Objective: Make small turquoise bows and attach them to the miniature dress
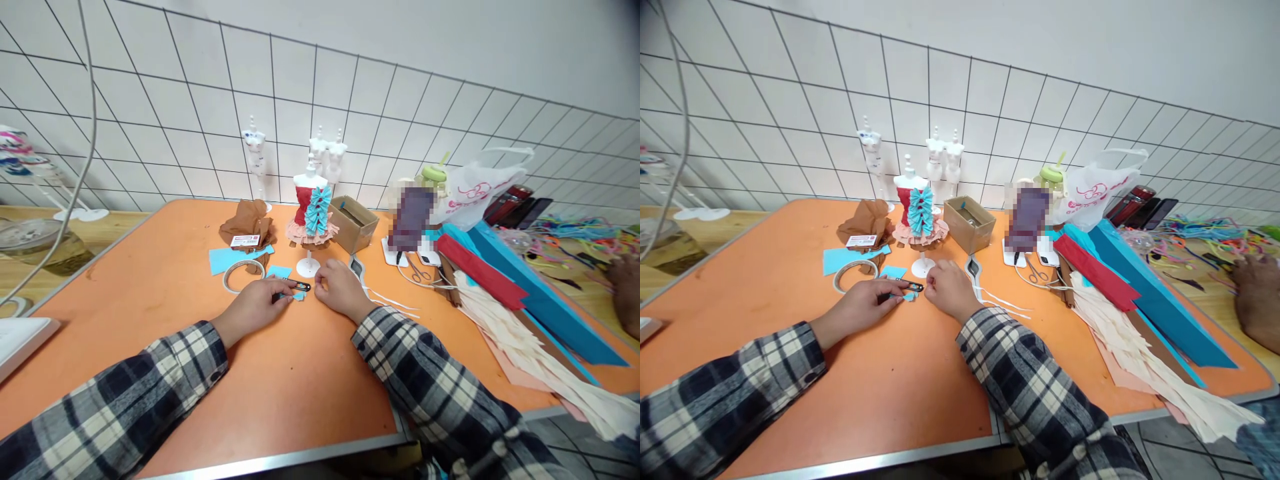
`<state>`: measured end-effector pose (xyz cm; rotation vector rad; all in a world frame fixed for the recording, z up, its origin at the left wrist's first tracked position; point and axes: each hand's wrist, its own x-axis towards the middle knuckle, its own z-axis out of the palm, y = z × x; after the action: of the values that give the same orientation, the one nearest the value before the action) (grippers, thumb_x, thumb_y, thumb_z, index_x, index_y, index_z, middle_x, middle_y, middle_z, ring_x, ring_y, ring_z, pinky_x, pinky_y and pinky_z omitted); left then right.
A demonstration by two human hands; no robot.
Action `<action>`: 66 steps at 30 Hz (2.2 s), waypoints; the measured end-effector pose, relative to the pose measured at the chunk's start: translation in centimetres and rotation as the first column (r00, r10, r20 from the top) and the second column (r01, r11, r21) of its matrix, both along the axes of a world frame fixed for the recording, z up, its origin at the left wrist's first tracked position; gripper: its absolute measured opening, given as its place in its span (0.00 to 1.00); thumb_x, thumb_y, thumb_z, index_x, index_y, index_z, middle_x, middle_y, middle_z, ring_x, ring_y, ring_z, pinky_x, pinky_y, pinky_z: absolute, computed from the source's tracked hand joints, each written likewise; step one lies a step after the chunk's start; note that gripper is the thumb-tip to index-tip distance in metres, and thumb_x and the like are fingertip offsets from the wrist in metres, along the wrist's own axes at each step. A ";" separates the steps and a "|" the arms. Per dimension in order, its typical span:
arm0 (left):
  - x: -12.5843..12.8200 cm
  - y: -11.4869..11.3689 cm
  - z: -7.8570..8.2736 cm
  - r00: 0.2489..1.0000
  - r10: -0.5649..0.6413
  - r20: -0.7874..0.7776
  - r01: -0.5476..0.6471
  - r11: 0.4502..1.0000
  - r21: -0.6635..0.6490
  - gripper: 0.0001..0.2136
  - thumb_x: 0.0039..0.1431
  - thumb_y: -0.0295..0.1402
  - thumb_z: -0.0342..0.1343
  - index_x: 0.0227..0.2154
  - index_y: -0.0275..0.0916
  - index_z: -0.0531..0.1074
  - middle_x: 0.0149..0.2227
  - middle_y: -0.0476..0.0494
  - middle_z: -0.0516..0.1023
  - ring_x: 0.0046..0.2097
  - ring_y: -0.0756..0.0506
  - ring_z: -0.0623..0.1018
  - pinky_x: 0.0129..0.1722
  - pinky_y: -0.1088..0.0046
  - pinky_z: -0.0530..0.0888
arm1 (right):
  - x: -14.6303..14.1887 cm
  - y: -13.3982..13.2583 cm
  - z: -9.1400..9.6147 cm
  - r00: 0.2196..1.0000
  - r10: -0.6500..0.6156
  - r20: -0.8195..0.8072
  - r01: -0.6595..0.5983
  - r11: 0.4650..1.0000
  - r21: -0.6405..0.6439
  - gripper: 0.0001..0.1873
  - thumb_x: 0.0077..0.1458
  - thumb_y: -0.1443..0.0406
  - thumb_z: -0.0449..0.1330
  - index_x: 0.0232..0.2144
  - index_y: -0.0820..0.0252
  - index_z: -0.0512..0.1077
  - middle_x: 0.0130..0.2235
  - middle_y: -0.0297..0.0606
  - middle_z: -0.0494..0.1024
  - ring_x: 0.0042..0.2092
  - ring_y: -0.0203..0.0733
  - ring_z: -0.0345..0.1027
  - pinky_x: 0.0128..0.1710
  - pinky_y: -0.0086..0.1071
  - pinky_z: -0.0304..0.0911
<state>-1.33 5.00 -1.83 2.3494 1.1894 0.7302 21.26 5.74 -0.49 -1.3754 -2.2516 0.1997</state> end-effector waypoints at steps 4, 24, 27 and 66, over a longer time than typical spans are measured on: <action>0.2 -0.2 0.9 0.992 0.110 0.059 -0.119 0.974 0.192 0.09 0.59 0.33 0.53 0.33 0.40 0.78 0.47 0.41 0.81 0.50 0.41 0.78 0.51 0.59 0.72 | -0.6 -1.5 0.0 0.925 -0.058 -0.375 -0.083 0.933 -0.350 0.06 0.53 0.67 0.59 0.31 0.61 0.76 0.30 0.35 0.74 0.32 0.36 0.65 0.34 0.29 0.60; 1.9 -2.4 2.0 0.960 0.171 0.220 -0.214 0.958 0.190 0.07 0.59 0.34 0.55 0.30 0.40 0.77 0.36 0.44 0.82 0.41 0.44 0.79 0.44 0.65 0.74 | -3.8 -5.2 0.9 0.404 -0.497 -0.768 -0.414 0.650 -0.638 0.19 0.41 0.54 0.68 0.30 0.61 0.72 0.17 0.22 0.57 0.18 0.26 0.43 0.15 0.23 0.37; 2.0 -2.7 2.0 0.963 0.142 0.227 -0.188 0.962 0.197 0.07 0.59 0.34 0.55 0.30 0.40 0.77 0.37 0.44 0.82 0.41 0.44 0.79 0.45 0.64 0.74 | -3.9 -5.1 0.7 0.405 -0.486 -0.775 -0.419 0.655 -0.629 0.18 0.42 0.53 0.67 0.28 0.61 0.72 0.18 0.23 0.58 0.18 0.26 0.44 0.15 0.23 0.38; 0.7 -3.2 3.4 0.962 -0.205 0.181 0.087 0.856 0.509 0.08 0.62 0.28 0.52 0.34 0.42 0.77 0.35 0.45 0.83 0.39 0.46 0.80 0.43 0.67 0.75 | -1.2 -4.8 0.5 0.432 -0.588 -0.684 -0.786 0.126 -0.606 0.11 0.50 0.63 0.64 0.34 0.66 0.73 0.29 0.32 0.73 0.21 0.25 0.62 0.16 0.19 0.61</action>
<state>-0.61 1.77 1.61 2.6232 0.7716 1.3463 20.03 0.91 -0.01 -0.8717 -0.8605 2.3859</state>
